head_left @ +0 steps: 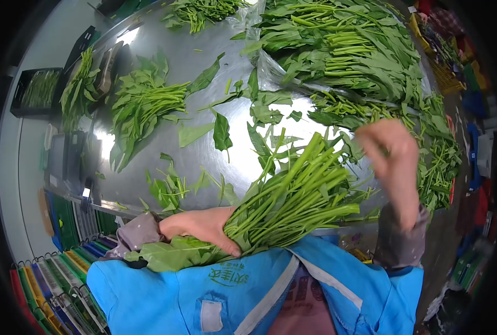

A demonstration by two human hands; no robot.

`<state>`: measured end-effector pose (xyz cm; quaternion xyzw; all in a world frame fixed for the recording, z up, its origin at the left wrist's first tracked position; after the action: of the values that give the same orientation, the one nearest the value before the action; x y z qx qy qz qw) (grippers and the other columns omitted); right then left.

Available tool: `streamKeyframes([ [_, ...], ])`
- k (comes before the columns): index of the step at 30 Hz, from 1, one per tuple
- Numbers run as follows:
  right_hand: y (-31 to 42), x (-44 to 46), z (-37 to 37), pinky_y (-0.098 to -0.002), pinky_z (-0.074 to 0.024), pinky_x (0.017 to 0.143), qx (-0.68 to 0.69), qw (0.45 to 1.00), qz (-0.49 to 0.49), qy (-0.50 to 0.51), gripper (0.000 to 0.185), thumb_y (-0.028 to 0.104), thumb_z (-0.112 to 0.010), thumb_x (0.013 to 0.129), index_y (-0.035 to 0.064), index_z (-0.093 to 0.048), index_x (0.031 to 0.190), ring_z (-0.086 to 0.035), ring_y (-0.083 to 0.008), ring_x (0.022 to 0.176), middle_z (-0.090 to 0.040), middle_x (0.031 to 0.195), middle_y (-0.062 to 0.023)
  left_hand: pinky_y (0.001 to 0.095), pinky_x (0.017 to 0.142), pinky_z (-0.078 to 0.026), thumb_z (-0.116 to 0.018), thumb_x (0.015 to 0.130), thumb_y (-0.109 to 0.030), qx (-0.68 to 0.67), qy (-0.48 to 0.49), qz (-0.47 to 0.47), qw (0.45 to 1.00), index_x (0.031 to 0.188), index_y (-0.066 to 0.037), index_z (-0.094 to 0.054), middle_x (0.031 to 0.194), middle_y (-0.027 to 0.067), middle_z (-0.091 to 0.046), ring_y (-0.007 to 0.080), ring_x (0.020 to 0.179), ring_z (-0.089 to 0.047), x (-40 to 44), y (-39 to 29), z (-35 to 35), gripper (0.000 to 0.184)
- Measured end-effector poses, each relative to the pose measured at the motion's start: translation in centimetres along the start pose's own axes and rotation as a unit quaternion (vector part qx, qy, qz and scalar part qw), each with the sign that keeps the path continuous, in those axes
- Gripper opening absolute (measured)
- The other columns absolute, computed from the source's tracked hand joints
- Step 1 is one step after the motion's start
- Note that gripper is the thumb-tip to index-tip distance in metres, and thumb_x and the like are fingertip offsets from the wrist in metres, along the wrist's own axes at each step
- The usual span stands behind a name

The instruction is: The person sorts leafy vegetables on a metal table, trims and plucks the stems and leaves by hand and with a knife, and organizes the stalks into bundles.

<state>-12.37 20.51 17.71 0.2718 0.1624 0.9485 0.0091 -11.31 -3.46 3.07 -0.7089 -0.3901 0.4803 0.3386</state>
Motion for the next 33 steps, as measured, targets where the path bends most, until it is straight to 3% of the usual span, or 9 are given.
streamKeyframes([
  [2,5.0,-0.7,-1.8,-0.032,-0.041,0.062,0.104,0.983,0.058,0.139,0.015,0.011,-0.068,0.059,0.0099,-0.061,0.072,-0.052,-0.0208,0.07,-0.056,0.073,-0.0027,0.0302,0.095,-0.032,-0.076,0.064,-0.016,-0.065,-0.023,-0.026,0.997,0.128,0.0,-0.026,0.12,0.0113,-0.046,0.0158,0.11,-0.041,0.5,-0.5,0.5,0.083],
  [10,8.4,-4.4,-8.0,-0.029,-0.0324,0.067,0.135,0.966,0.097,0.196,0.021,0.012,-0.066,0.059,0.0131,-0.06,0.079,-0.048,-0.0157,0.075,-0.049,0.081,0.0003,0.0311,0.096,-0.03,-0.078,0.062,-0.023,-0.09,0.035,-0.01,0.995,0.128,0.001,-0.028,0.124,0.0096,-0.043,0.0159,0.112,-0.039,0.2,-0.7,0.2,0.086],
  [18,7.5,-4.1,-4.8,-0.0349,-0.0406,0.06,0.293,0.915,0.096,0.262,0.014,0.016,-0.064,0.066,0.0088,-0.057,0.074,-0.052,-0.0218,0.075,-0.051,0.08,-0.0033,0.0303,0.093,-0.035,-0.075,0.063,-0.018,0.041,0.038,-0.004,0.998,0.129,-0.001,-0.026,0.12,0.012,-0.047,0.0177,0.108,-0.045,0.5,-2.2,0.1,0.084],
  [21,5.7,-4.3,-4.0,-0.032,-0.04,0.048,0.232,0.89,0.059,0.389,0.016,0.017,-0.061,0.074,0.0048,-0.053,0.068,-0.053,-0.024,0.054,-0.054,0.063,-0.0094,0.0301,0.09,-0.037,-0.075,0.063,-0.02,0.066,0.051,0.004,0.997,0.129,-0.002,-0.024,0.117,0.0131,-0.049,0.019,0.105,-0.048,0.6,-2.7,-0.2,0.086],
  [24,-1.0,-3.0,-0.6,-0.0276,-0.0384,0.048,0.295,0.915,-0.146,0.235,0.012,0.012,-0.055,0.075,0.0013,-0.05,0.075,-0.049,-0.0175,0.049,-0.051,0.06,-0.0093,0.0303,0.088,-0.038,-0.075,0.062,-0.021,0.104,0.062,0.067,0.99,0.129,-0.002,-0.024,0.116,0.0134,-0.05,0.0189,0.104,-0.049,0.4,-2.3,0.0,0.087],
  [26,-6.3,-2.4,1.7,-0.0187,-0.0319,0.052,0.379,0.885,-0.257,0.086,0.012,0.011,-0.05,0.077,0.0004,-0.054,0.082,-0.041,-0.0055,0.057,-0.048,0.067,0.0018,0.0293,0.087,-0.039,-0.077,0.062,-0.025,0.108,0.048,0.03,0.993,0.123,-0.001,-0.034,0.113,0.0127,-0.052,0.0182,0.101,-0.05,0.5,-2.5,0.2,0.079],
  [28,-8.8,-1.8,0.9,-0.0217,-0.0396,0.061,0.26,0.91,-0.287,0.146,0.02,0.009,-0.052,0.077,-0.0007,-0.056,0.094,-0.05,-0.0103,0.07,-0.054,0.079,-0.0049,0.0291,0.086,-0.039,-0.077,0.062,-0.025,0.11,0.051,0.018,0.992,0.123,-0.001,-0.036,0.113,0.0125,-0.053,0.0182,0.101,-0.051,0.6,-2.2,0.2,0.077],
  [30,-5.6,-1.4,-3.1,-0.0296,-0.0422,0.079,0.21,0.941,-0.096,0.246,0.031,0.007,-0.055,0.074,0.0003,-0.054,0.105,-0.052,-0.0196,0.093,-0.054,0.102,-0.012,0.0289,0.086,-0.039,-0.077,0.062,-0.025,0.116,0.054,0.008,0.992,0.122,-0.001,-0.037,0.112,0.0123,-0.053,0.0181,0.1,-0.051,0.7,-2.4,0.2,0.076],
  [33,-0.9,-4.9,-10.1,-0.0364,-0.036,0.092,0.449,0.783,-0.039,0.43,0.046,0.007,-0.058,0.071,0.0029,-0.049,0.116,-0.043,-0.0277,0.111,-0.045,0.122,-0.0142,0.029,0.086,-0.039,-0.078,0.061,-0.025,0.114,0.074,0.04,0.99,0.123,-0.001,-0.036,0.113,0.0121,-0.052,0.0181,0.101,-0.05,1.0,-2.2,0.0,0.078],
])
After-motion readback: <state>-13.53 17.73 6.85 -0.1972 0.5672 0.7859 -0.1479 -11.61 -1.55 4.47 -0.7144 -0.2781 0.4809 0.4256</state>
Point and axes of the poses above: each hand's wrist, its own x-axis towards the middle knuckle, its own z-axis out of the back of the hand, y = z × x, the point moved 9 cm from there along x, towards the middle knuckle
